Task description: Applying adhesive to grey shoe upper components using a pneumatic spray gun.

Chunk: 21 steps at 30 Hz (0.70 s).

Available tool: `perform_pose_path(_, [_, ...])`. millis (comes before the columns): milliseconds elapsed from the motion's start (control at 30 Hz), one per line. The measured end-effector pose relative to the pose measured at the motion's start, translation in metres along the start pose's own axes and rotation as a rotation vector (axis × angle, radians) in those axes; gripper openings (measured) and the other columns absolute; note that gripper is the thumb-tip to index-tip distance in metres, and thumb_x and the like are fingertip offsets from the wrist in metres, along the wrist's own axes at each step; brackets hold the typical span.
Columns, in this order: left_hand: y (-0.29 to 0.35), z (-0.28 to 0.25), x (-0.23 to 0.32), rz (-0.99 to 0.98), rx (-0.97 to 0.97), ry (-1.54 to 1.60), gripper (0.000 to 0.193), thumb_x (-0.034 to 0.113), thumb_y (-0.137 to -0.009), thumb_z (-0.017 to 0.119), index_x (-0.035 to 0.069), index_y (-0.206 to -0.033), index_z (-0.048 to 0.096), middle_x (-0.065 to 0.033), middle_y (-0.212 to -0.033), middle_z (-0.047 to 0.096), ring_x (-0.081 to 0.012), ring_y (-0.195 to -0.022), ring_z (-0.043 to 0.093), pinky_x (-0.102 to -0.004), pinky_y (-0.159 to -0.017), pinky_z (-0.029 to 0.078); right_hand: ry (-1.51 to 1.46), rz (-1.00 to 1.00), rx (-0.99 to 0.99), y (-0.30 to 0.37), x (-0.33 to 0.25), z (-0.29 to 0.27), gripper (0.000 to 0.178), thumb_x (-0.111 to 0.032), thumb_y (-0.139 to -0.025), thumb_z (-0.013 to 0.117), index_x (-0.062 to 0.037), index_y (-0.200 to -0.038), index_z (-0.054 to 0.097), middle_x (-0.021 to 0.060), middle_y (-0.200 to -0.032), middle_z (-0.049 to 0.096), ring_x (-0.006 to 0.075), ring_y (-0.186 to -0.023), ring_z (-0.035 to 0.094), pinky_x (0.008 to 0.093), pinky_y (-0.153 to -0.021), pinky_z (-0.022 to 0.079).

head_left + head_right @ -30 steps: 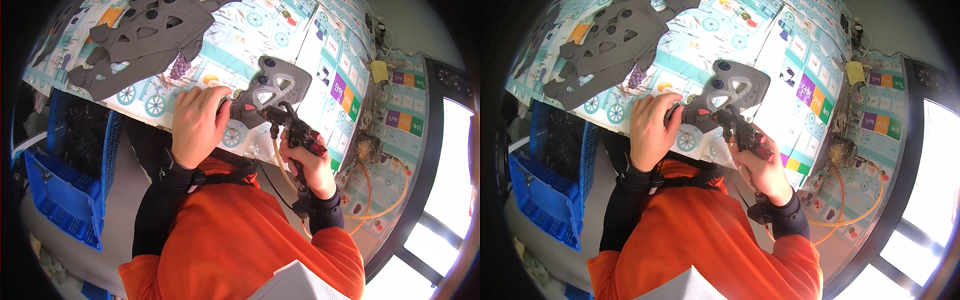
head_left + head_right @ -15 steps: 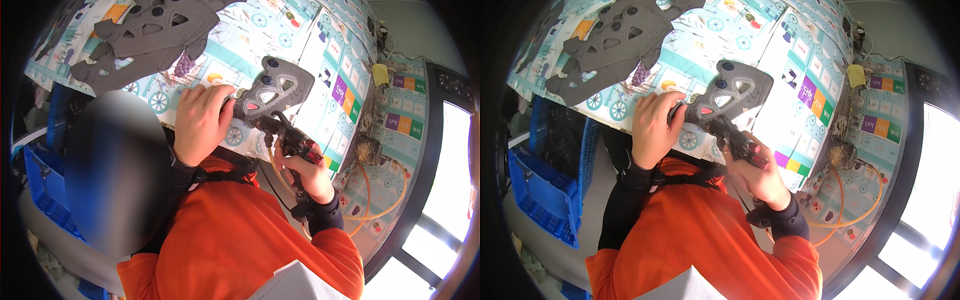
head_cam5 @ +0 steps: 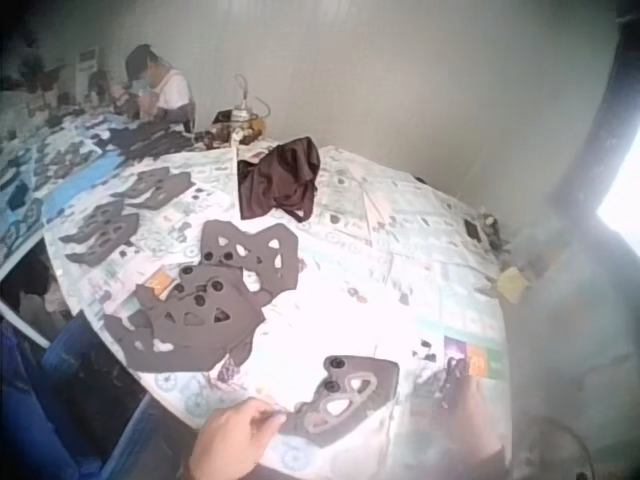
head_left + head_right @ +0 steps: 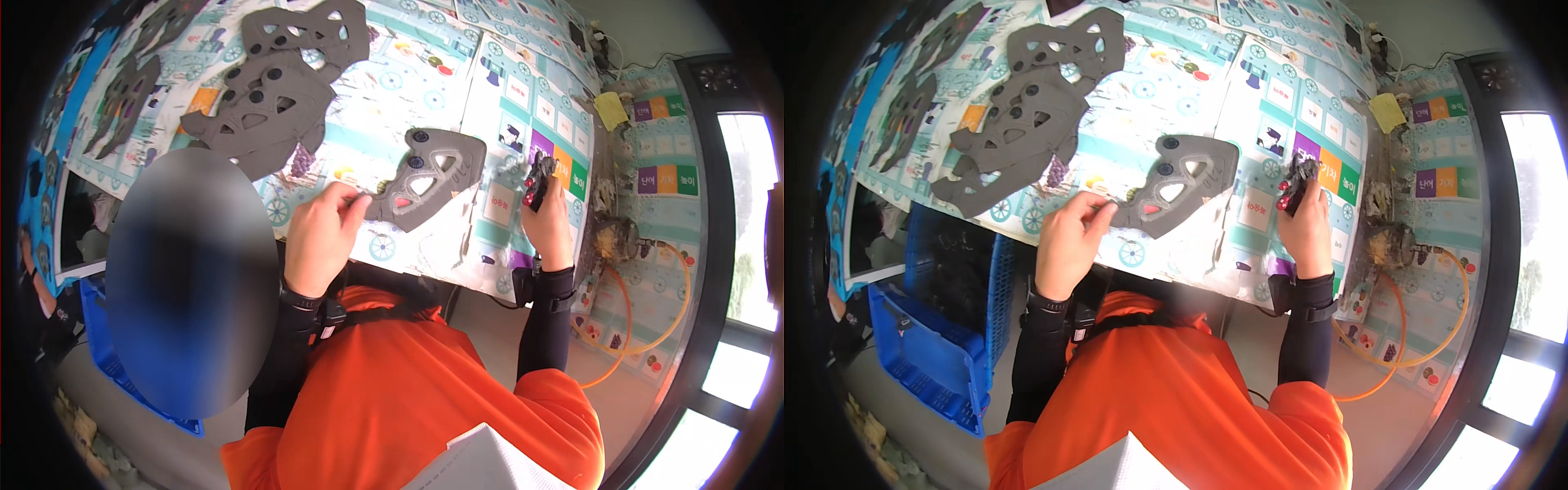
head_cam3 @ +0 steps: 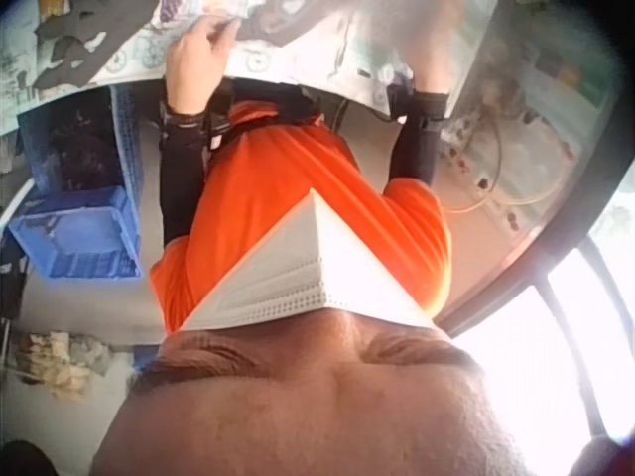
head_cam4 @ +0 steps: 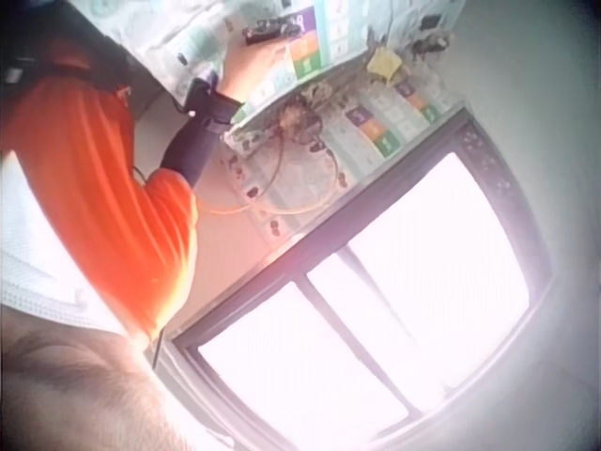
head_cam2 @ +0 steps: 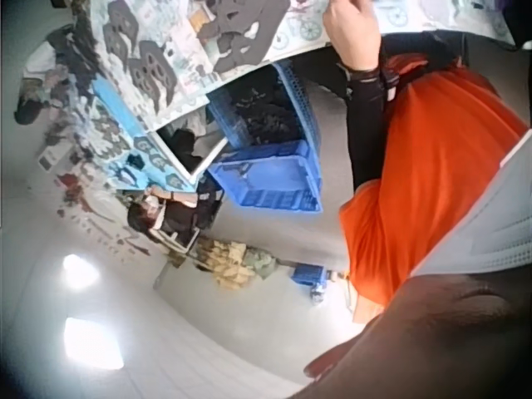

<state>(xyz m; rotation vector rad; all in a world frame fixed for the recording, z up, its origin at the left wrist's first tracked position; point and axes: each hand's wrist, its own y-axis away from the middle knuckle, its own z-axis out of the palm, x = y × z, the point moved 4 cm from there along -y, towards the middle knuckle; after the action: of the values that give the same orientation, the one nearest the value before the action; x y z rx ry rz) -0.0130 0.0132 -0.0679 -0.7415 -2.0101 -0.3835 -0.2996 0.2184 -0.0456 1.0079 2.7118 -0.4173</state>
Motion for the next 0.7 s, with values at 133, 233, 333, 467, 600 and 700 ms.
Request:
perform_pose_path(133, [-0.001,-0.009,0.015,0.030,-0.129,0.158,0.016,0.015,-0.092,0.068,0.002,-0.100,0.064,-0.0133,-0.078,0.069,-0.0211,-0.065,0.064,-0.0332,-0.062,0.048,-0.164,-0.008,-0.027,-0.001,0.013,0.015,0.055,-0.016,-0.079,0.077,0.0050,-0.122,0.050,0.0251,-0.103,0.060,0.0410,-0.098,0.057,0.0474,-0.086,0.046])
perform_pose_path(233, [0.003,-0.044,0.043,0.250,0.040,0.111,0.012,0.012,-0.092,0.067,0.005,-0.101,0.064,-0.0102,-0.075,0.066,-0.0177,-0.063,0.064,-0.0317,-0.059,0.049,-0.369,0.004,-0.068,0.000,0.019,0.018,0.039,-0.007,-0.084,0.069,0.0032,-0.119,0.055,0.0213,-0.108,0.062,0.0385,-0.101,0.060,0.0442,-0.089,0.047])
perform_pose_path(333, [0.005,-0.096,0.053,0.211,0.132,0.170,0.010,0.008,-0.092,0.066,0.004,-0.101,0.065,-0.0073,-0.073,0.065,-0.0128,-0.061,0.065,-0.0278,-0.054,0.048,-0.038,0.130,-0.082,0.004,0.031,0.024,0.062,-0.007,-0.087,0.065,0.0113,-0.138,0.036,0.0328,-0.136,0.045,0.0474,-0.129,0.041,0.0487,-0.109,0.033])
perform_pose_path(467, [-0.016,-0.177,0.051,0.048,0.302,0.455,0.012,0.013,-0.098,0.061,0.003,-0.105,0.063,-0.0050,-0.076,0.066,-0.0099,-0.053,0.063,-0.0188,-0.045,0.042,-0.039,0.095,-0.055,0.007,0.035,0.023,0.064,-0.007,-0.088,0.065,0.0104,-0.140,0.033,0.0328,-0.135,0.045,0.0479,-0.129,0.041,0.0486,-0.108,0.034])
perform_pose_path(600, [-0.104,-0.279,0.038,0.150,0.398,0.395,0.020,0.019,-0.095,0.064,0.002,-0.105,0.062,-0.0086,-0.083,0.069,-0.0121,-0.064,0.066,-0.0217,-0.054,0.045,-0.035,0.038,-0.037,0.008,0.031,0.019,0.061,-0.006,-0.087,0.065,0.0095,-0.138,0.035,0.0322,-0.131,0.047,0.0484,-0.125,0.042,0.0495,-0.106,0.035])
perform_pose_path(700, [-0.191,-0.321,-0.012,0.034,0.444,0.424,0.027,0.018,-0.094,0.067,-0.002,-0.110,0.059,-0.0115,-0.087,0.070,-0.0124,-0.068,0.065,-0.0224,-0.054,0.047,-0.007,0.108,-0.105,0.008,0.028,0.021,0.064,-0.008,-0.088,0.065,0.0093,-0.141,0.034,0.0325,-0.137,0.045,0.0478,-0.128,0.041,0.0479,-0.108,0.035])
